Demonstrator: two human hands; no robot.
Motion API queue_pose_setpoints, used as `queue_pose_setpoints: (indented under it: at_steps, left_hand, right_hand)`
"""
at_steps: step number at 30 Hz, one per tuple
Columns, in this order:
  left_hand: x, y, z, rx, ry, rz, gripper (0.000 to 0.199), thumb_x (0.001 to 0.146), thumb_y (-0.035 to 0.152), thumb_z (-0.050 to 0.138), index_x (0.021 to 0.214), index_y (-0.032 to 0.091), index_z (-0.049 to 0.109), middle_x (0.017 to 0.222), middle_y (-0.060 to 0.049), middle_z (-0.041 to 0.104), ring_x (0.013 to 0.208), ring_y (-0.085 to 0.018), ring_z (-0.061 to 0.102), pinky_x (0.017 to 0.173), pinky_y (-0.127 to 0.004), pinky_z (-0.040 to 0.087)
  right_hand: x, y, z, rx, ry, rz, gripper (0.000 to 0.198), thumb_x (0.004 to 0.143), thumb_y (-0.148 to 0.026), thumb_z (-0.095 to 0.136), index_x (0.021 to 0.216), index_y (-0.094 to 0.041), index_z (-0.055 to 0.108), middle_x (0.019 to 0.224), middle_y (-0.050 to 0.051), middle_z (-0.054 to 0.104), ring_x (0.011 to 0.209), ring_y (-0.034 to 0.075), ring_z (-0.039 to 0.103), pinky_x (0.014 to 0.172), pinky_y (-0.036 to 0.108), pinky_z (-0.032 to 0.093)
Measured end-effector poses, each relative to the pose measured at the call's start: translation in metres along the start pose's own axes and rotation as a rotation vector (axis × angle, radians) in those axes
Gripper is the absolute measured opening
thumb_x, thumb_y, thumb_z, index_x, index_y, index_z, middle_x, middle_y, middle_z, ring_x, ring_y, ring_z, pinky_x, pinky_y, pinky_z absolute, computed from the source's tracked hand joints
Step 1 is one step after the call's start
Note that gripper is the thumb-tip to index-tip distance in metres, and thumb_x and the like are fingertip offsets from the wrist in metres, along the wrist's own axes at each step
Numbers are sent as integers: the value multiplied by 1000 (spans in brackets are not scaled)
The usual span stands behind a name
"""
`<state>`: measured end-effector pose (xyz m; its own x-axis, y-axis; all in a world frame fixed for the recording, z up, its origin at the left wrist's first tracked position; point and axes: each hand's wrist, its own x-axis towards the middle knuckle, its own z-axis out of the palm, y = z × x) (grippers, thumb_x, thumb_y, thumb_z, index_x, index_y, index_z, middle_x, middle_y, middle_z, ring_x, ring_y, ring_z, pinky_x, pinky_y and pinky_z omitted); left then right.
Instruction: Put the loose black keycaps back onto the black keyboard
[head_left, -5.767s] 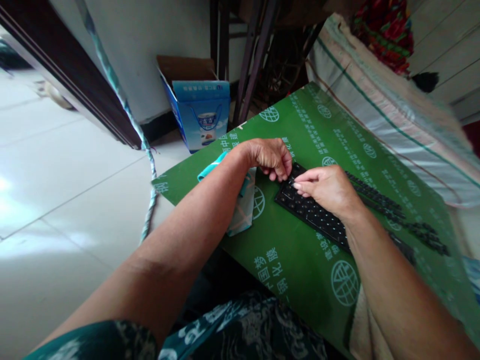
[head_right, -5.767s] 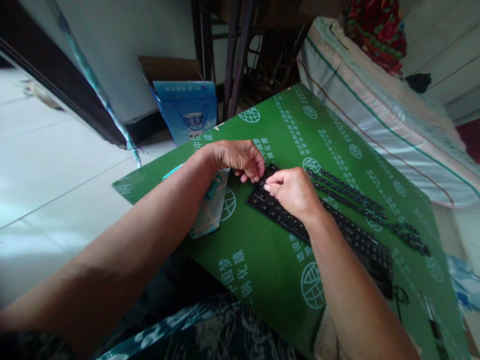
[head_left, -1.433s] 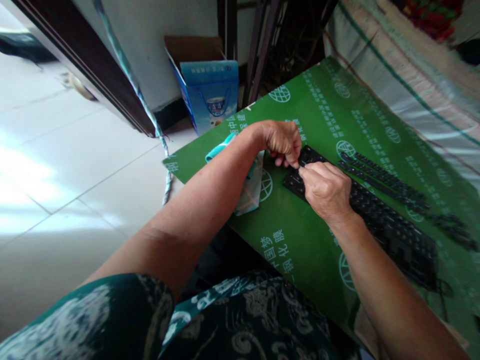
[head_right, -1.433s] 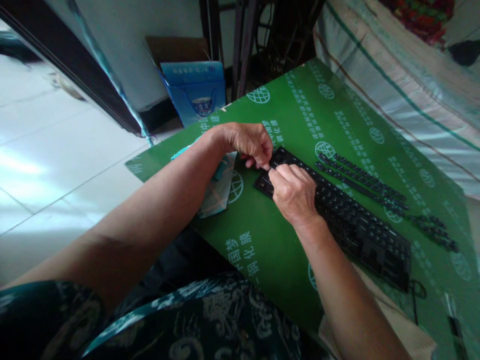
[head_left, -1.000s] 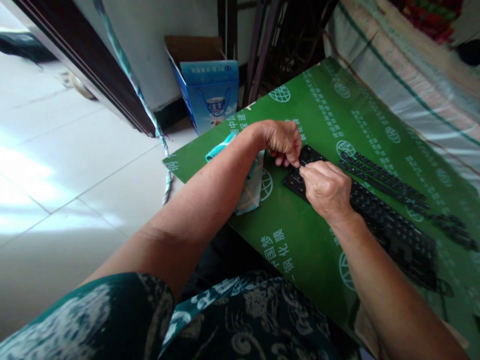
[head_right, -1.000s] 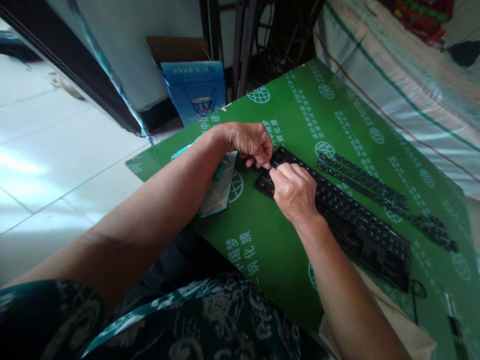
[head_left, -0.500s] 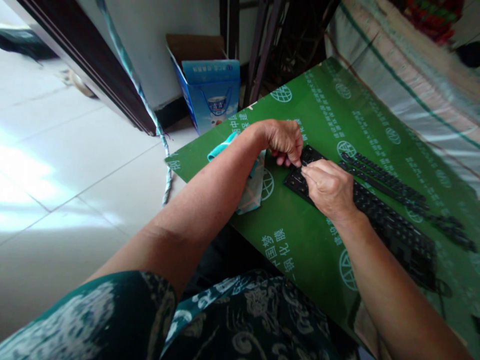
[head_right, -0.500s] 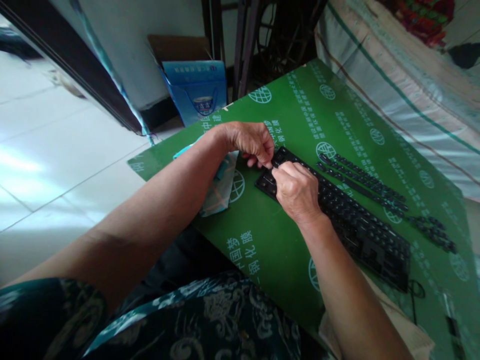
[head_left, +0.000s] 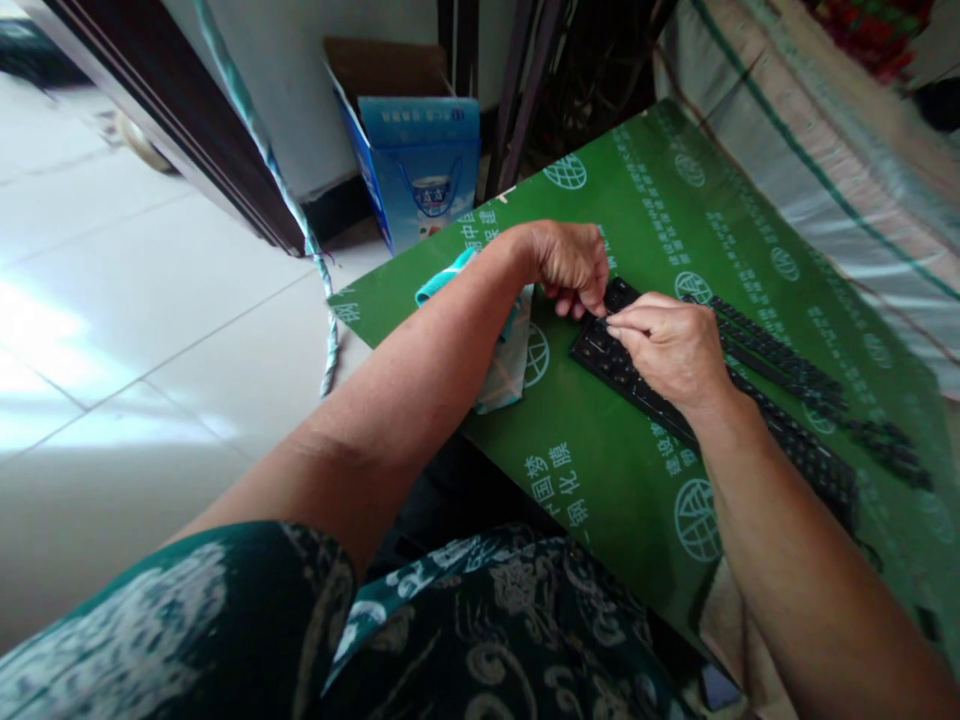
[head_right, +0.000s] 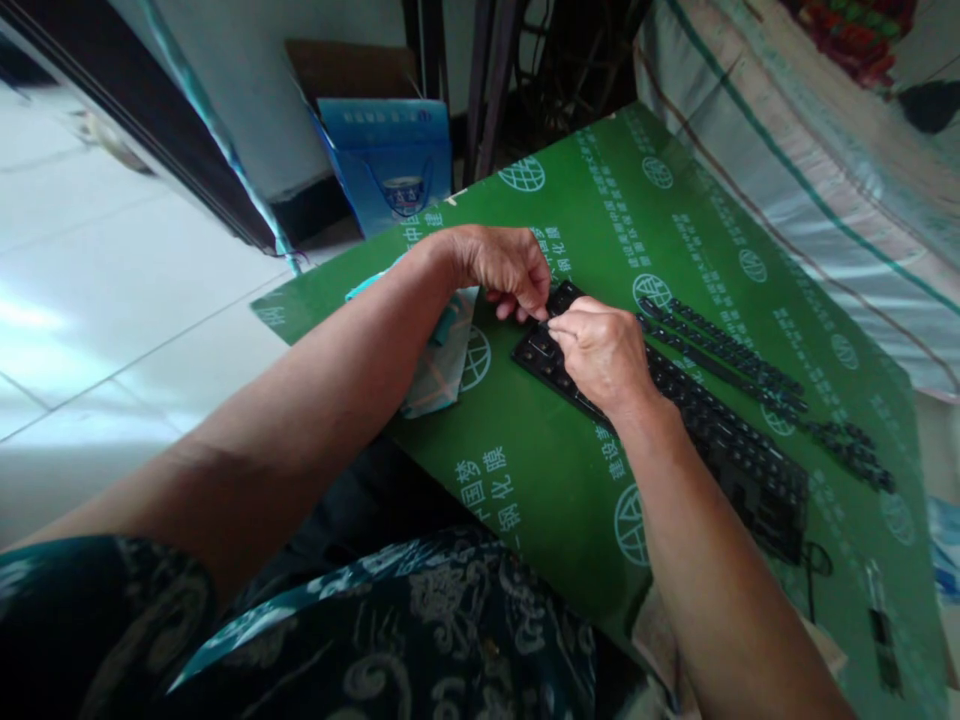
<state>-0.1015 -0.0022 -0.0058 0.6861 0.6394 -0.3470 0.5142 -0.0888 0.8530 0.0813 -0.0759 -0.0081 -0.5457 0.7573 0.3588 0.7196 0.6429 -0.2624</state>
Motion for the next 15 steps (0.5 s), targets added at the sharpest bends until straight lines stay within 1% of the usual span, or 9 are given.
queue_pose_setpoints:
  at_steps: [4, 7, 11, 15]
  left_hand:
    - [0, 0, 0, 0, 22, 10, 16, 56, 27, 73, 66, 16, 69, 61, -2, 62, 66, -17, 57, 68, -34, 37]
    - [1, 0, -1, 0, 21, 32, 16, 54, 26, 75, 66, 16, 70, 62, -3, 61, 70, -19, 58, 70, -36, 37]
    - [1, -1, -1, -6, 5, 40, 17, 52, 24, 76, 65, 16, 70, 62, -3, 61, 73, -21, 59, 71, -37, 37]
    - [2, -3, -2, -21, 5, 63, 17, 52, 24, 76, 66, 16, 69, 61, -3, 62, 69, -20, 59, 68, -36, 37]
  right_hand:
    - [2, -2, -1, 4, 8, 47, 12, 76, -20, 62, 74, -21, 74, 72, 2, 69, 64, 15, 63, 62, 28, 50]
    - [3, -3, -1, -11, 9, 62, 12, 75, -19, 63, 72, -22, 74, 73, 2, 69, 65, 15, 64, 62, 28, 50]
    - [4, -3, -1, -17, 13, 65, 12, 75, -19, 63, 71, -21, 74, 75, 2, 70, 68, 16, 65, 66, 29, 51]
    - [5, -2, -1, 9, -8, 65, 11, 75, -18, 63, 71, -20, 73, 76, 3, 70, 71, 17, 65, 69, 30, 51]
